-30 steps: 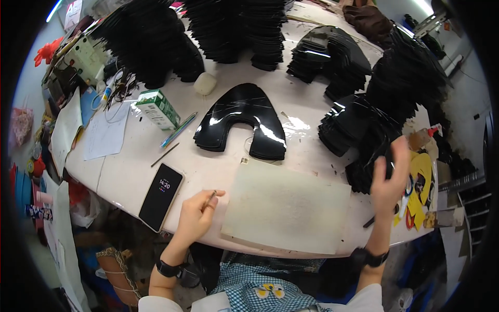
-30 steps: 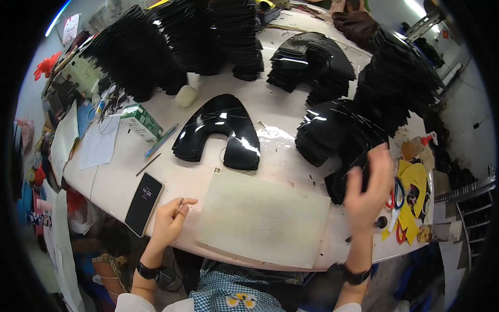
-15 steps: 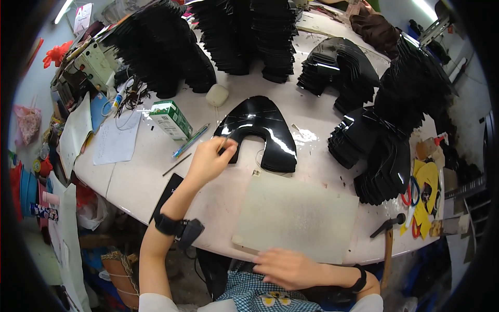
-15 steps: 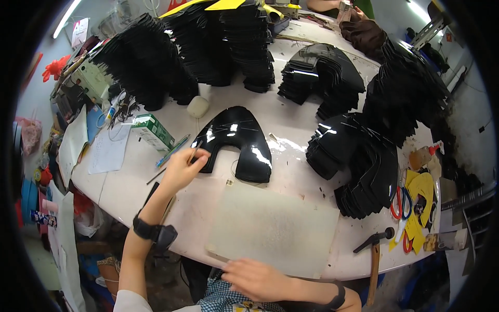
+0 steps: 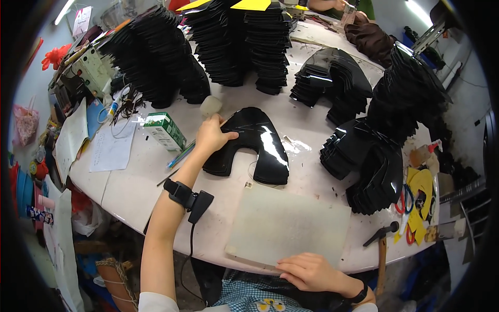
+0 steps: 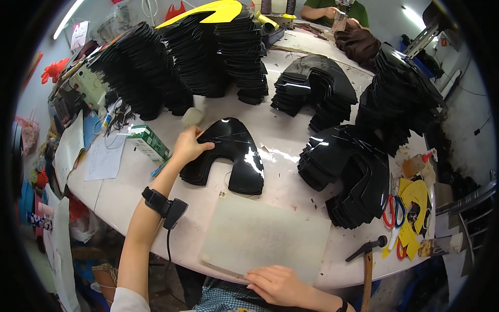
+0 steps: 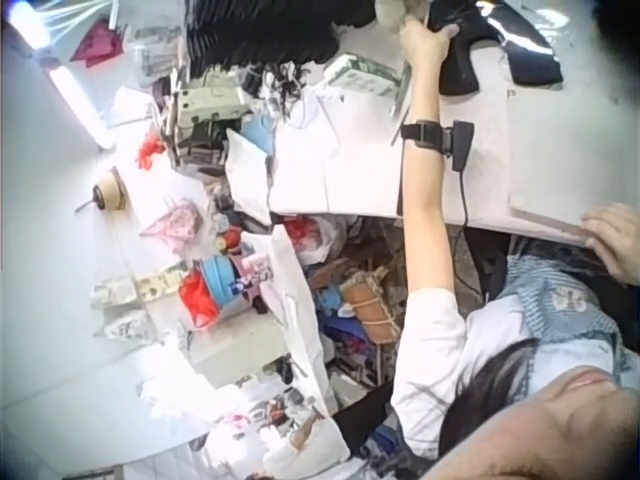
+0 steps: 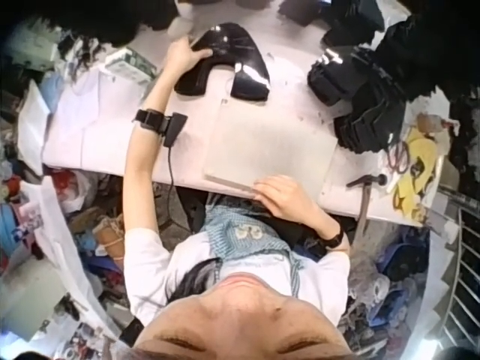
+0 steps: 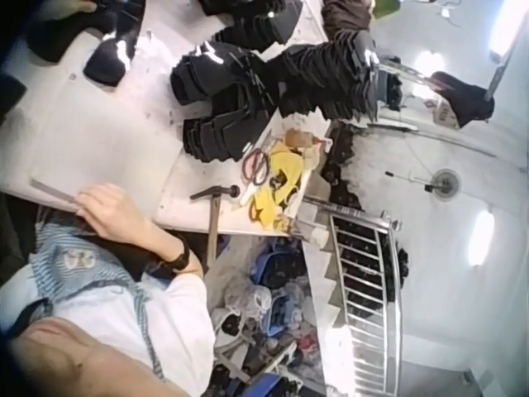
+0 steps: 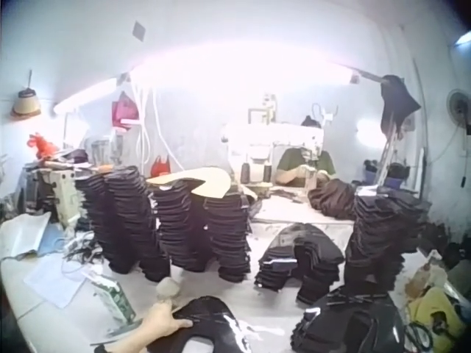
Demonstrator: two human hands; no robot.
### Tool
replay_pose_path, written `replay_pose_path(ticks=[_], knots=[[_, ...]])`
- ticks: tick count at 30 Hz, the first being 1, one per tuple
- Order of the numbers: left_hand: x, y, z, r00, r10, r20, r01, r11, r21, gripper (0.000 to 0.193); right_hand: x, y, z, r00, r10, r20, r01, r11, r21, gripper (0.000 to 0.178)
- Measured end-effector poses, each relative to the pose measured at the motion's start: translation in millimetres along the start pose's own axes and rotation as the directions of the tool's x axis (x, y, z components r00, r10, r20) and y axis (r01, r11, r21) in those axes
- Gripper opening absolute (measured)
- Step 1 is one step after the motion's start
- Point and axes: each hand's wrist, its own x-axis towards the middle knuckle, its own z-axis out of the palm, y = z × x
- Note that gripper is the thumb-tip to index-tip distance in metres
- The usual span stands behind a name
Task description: The recorder is assembling shoe components by using an awl-like tool and a hammer to punch holes or secure pieces together on a workbench.
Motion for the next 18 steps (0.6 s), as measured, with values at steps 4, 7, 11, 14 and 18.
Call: replay_pose_path(ticks=[4, 7, 11, 14, 18], knots=[[-11, 14, -6, 0.99, 0.037, -0.135, -0.039, 0.999, -0.013, 0.048, 2, 2, 0, 1.0, 0.003, 0.0, -0.003, 1.0, -0.018, 0.019], [-13, 15, -5, 0.975, 0.096, -0.201, -0.103, 0.994, -0.025, 0.044, 5, 3, -2, 1.0, 0.0, 0.019, 0.002, 0.998, -0.063, 0.02], [-23, 12, -1, 0.939, 0.192, -0.285, -0.206, 0.978, -0.019, 0.034, 10, 5, -2, 1.0, -0.016, 0.024, 0.018, 0.997, -0.074, 0.02], [-27, 2, -2, 0.909, 0.271, -0.316, -0.3, 0.953, -0.046, 0.028, 14, 7, -3, 0.999, -0.027, 0.037, 0.03, 0.996, -0.079, 0.02], [-46, -8, -8, 0.833, 0.44, -0.335, -0.439, 0.895, 0.083, 0.02, 32, 15, -14, 0.992, -0.023, 0.12, 0.035, 0.994, -0.102, 0.022]])
